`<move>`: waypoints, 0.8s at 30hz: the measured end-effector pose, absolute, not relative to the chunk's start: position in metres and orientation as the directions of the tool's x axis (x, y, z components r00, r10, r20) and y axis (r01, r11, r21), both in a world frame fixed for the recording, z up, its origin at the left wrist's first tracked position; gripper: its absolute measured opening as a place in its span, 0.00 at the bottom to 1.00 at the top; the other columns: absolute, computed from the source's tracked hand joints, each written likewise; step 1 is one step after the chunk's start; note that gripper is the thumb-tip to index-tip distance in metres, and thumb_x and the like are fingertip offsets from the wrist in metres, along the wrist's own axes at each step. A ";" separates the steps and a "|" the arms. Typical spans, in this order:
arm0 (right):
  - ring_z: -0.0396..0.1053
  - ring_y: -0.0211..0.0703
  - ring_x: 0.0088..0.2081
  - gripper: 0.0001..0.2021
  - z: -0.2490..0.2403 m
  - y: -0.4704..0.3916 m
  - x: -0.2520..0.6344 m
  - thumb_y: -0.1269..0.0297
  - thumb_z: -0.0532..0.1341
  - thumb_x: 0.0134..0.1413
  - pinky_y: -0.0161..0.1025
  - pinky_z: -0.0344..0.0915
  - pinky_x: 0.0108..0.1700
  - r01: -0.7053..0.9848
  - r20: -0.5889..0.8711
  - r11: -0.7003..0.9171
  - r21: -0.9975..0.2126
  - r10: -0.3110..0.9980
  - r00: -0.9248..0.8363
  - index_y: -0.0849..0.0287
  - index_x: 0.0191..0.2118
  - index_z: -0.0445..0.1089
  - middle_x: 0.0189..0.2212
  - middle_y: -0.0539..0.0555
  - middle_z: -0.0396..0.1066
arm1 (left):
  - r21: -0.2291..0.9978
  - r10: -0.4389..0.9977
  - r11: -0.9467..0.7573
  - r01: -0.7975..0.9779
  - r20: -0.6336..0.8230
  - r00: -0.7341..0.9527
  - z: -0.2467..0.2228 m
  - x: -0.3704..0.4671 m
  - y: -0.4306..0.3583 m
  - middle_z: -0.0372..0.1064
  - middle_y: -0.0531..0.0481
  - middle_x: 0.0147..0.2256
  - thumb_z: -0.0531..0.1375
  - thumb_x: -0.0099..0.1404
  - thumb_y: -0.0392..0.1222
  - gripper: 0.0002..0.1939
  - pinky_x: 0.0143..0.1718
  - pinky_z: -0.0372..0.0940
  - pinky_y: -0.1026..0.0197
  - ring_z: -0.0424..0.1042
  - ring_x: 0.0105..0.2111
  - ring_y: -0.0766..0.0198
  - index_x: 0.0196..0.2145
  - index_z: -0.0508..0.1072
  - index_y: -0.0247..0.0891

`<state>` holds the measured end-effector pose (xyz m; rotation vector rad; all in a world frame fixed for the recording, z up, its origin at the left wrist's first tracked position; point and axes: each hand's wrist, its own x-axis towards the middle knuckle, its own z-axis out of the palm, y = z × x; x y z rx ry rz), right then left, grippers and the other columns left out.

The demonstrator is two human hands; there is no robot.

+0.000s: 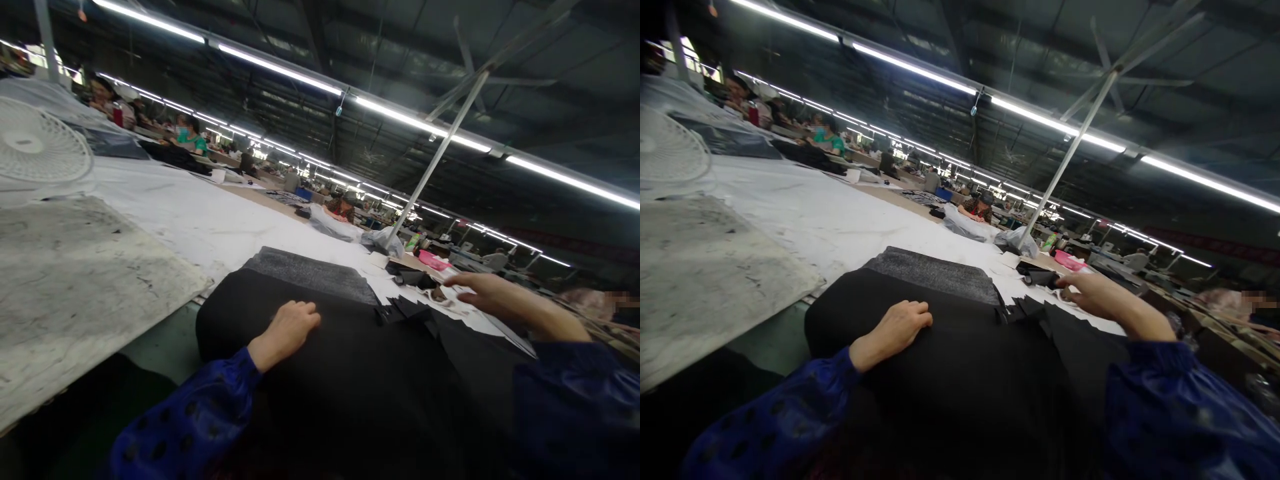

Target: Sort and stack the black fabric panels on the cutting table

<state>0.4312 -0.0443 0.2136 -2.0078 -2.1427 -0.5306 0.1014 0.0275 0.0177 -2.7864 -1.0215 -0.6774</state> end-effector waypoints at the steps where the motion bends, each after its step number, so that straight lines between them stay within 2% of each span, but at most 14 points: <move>1: 0.73 0.45 0.38 0.13 0.202 -0.044 0.406 0.74 0.56 0.51 0.40 0.66 0.42 0.978 0.258 0.159 0.133 0.948 -0.189 0.60 0.39 0.76 0.38 0.60 0.75 | 0.054 0.590 -0.769 0.636 0.441 0.676 0.018 0.103 0.027 0.68 0.50 0.35 0.51 0.63 0.29 0.11 0.36 0.60 0.59 0.68 0.35 0.61 0.34 0.72 0.39; 3: 0.70 0.44 0.45 0.17 0.164 -0.040 0.349 0.76 0.52 0.55 0.41 0.64 0.50 0.926 0.237 0.374 0.049 0.897 -0.374 0.59 0.46 0.73 0.45 0.58 0.73 | 0.044 0.593 -0.764 0.644 0.444 0.672 0.018 0.105 0.026 0.68 0.49 0.35 0.52 0.63 0.28 0.11 0.36 0.60 0.59 0.68 0.34 0.61 0.34 0.72 0.39; 5: 0.69 0.43 0.46 0.19 0.117 -0.033 0.300 0.77 0.50 0.56 0.40 0.65 0.51 0.878 0.210 0.472 -0.081 0.869 -0.448 0.61 0.49 0.70 0.46 0.59 0.71 | 0.042 0.596 -0.759 0.650 0.447 0.667 0.018 0.106 0.025 0.68 0.49 0.35 0.52 0.63 0.29 0.11 0.35 0.60 0.59 0.68 0.34 0.60 0.34 0.73 0.39; 7: 0.68 0.44 0.44 0.19 0.075 -0.028 0.271 0.78 0.50 0.56 0.41 0.65 0.49 0.872 0.182 0.466 -0.148 0.880 -0.439 0.63 0.49 0.70 0.44 0.61 0.70 | 0.081 0.606 -0.760 0.645 0.448 0.658 0.019 0.101 0.027 0.69 0.49 0.35 0.52 0.64 0.32 0.11 0.35 0.61 0.59 0.69 0.34 0.60 0.34 0.74 0.39; 9: 0.66 0.45 0.44 0.19 0.046 -0.026 0.262 0.78 0.50 0.55 0.42 0.65 0.49 0.872 0.180 0.459 -0.168 0.884 -0.431 0.63 0.50 0.69 0.43 0.61 0.69 | 0.190 0.628 -0.763 0.618 0.444 0.639 0.019 0.087 0.032 0.70 0.50 0.35 0.54 0.64 0.33 0.10 0.36 0.61 0.61 0.70 0.35 0.62 0.35 0.75 0.40; 12: 0.64 0.45 0.44 0.20 0.032 -0.026 0.269 0.79 0.49 0.56 0.43 0.64 0.49 0.856 0.200 0.478 -0.197 0.874 -0.442 0.62 0.51 0.68 0.43 0.60 0.67 | 0.371 0.672 -0.740 0.562 0.446 0.591 0.016 0.057 0.039 0.71 0.53 0.34 0.56 0.62 0.32 0.09 0.37 0.61 0.65 0.70 0.36 0.65 0.34 0.76 0.41; 14: 0.63 0.45 0.43 0.20 0.033 -0.026 0.274 0.78 0.49 0.56 0.44 0.63 0.49 0.847 0.206 0.485 -0.217 0.871 -0.446 0.63 0.51 0.68 0.43 0.60 0.66 | 0.400 0.662 -0.749 0.528 0.482 0.573 0.012 0.039 0.042 0.71 0.53 0.33 0.57 0.63 0.32 0.08 0.37 0.60 0.65 0.70 0.35 0.66 0.32 0.76 0.40; 16: 0.63 0.45 0.43 0.20 0.035 -0.025 0.275 0.78 0.49 0.57 0.44 0.63 0.49 0.846 0.204 0.481 -0.230 0.874 -0.441 0.63 0.51 0.68 0.42 0.60 0.66 | 0.336 0.599 -0.796 0.503 0.549 0.582 0.007 0.028 0.043 0.70 0.53 0.33 0.56 0.64 0.33 0.09 0.37 0.59 0.64 0.68 0.34 0.66 0.32 0.76 0.40; 19: 0.62 0.44 0.42 0.21 0.037 -0.024 0.272 0.78 0.48 0.57 0.44 0.62 0.48 0.853 0.176 0.474 -0.219 0.879 -0.444 0.63 0.53 0.68 0.43 0.60 0.65 | 0.130 0.466 -0.851 0.509 0.632 0.619 0.000 0.022 0.040 0.70 0.51 0.33 0.52 0.67 0.34 0.11 0.36 0.56 0.60 0.66 0.33 0.64 0.34 0.75 0.40; 21: 0.62 0.44 0.42 0.23 0.039 -0.023 0.269 0.80 0.48 0.56 0.43 0.62 0.48 0.865 0.132 0.471 -0.175 0.882 -0.453 0.61 0.55 0.67 0.43 0.60 0.65 | 0.017 0.401 -0.854 0.519 0.659 0.637 -0.003 0.022 0.039 0.69 0.51 0.33 0.51 0.68 0.34 0.12 0.35 0.54 0.59 0.64 0.33 0.63 0.35 0.75 0.40; 24: 0.61 0.44 0.43 0.29 0.046 -0.024 0.263 0.82 0.48 0.53 0.43 0.61 0.49 0.882 0.034 0.467 -0.070 0.884 -0.466 0.57 0.59 0.63 0.42 0.60 0.63 | -0.039 0.370 -0.847 0.530 0.673 0.641 -0.004 0.022 0.038 0.69 0.51 0.33 0.51 0.68 0.34 0.12 0.35 0.53 0.58 0.63 0.33 0.63 0.36 0.74 0.40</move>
